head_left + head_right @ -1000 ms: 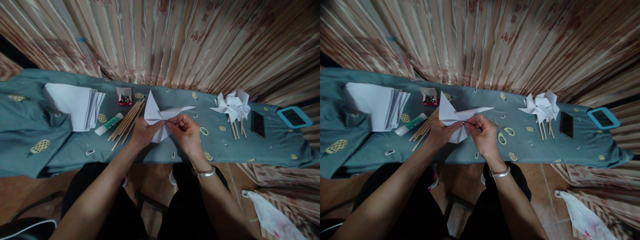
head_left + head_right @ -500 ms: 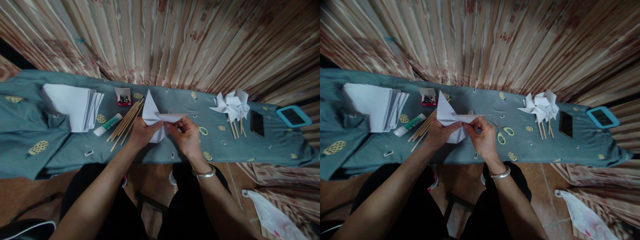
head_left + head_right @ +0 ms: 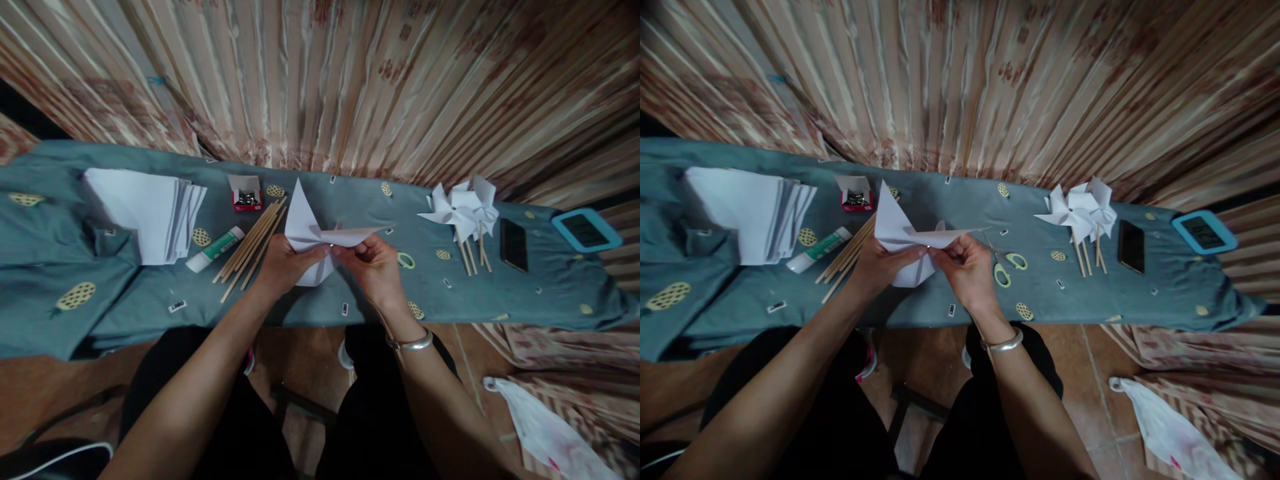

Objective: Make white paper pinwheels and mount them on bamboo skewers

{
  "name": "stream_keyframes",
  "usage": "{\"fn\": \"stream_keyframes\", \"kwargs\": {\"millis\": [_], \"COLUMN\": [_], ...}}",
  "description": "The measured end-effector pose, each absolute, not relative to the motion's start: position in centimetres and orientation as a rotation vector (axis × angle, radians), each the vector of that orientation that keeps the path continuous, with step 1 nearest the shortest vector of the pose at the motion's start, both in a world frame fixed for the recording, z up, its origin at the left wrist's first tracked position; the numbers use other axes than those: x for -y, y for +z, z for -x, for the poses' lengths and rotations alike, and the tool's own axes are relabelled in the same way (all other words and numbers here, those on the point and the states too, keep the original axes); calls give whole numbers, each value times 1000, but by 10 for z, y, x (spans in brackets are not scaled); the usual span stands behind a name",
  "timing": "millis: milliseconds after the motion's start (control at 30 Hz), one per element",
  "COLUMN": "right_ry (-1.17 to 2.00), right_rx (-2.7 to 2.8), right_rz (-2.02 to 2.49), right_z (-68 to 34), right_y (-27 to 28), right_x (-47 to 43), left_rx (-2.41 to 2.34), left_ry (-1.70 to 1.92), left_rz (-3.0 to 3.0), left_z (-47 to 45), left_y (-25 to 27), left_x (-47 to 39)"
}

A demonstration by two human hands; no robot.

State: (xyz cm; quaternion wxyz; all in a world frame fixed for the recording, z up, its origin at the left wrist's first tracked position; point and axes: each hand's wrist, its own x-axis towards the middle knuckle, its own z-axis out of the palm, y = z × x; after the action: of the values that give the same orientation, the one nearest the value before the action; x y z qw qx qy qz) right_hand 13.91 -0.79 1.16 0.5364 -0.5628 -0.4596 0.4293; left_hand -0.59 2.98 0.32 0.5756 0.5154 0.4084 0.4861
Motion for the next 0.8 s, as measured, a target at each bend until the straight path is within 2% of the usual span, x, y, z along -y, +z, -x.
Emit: {"fn": "stream_keyframes", "kwargs": {"millis": [200, 500, 800], "right_ry": [1011, 530, 435], "right_rx": [1101, 1341, 1349], "right_rz": [1301, 1618, 1606], "right_z": [-142, -145, -152], "right_y": [9, 24, 28], "right_x": [9, 16, 16], "left_rx": [-950, -991, -1001], "left_ry": [1158, 1167, 1204], "left_rz": [-1235, -1183, -1031], "left_z": [7, 6, 8], "left_y": [-1, 3, -3], "left_x": [-30, -30, -33]}}
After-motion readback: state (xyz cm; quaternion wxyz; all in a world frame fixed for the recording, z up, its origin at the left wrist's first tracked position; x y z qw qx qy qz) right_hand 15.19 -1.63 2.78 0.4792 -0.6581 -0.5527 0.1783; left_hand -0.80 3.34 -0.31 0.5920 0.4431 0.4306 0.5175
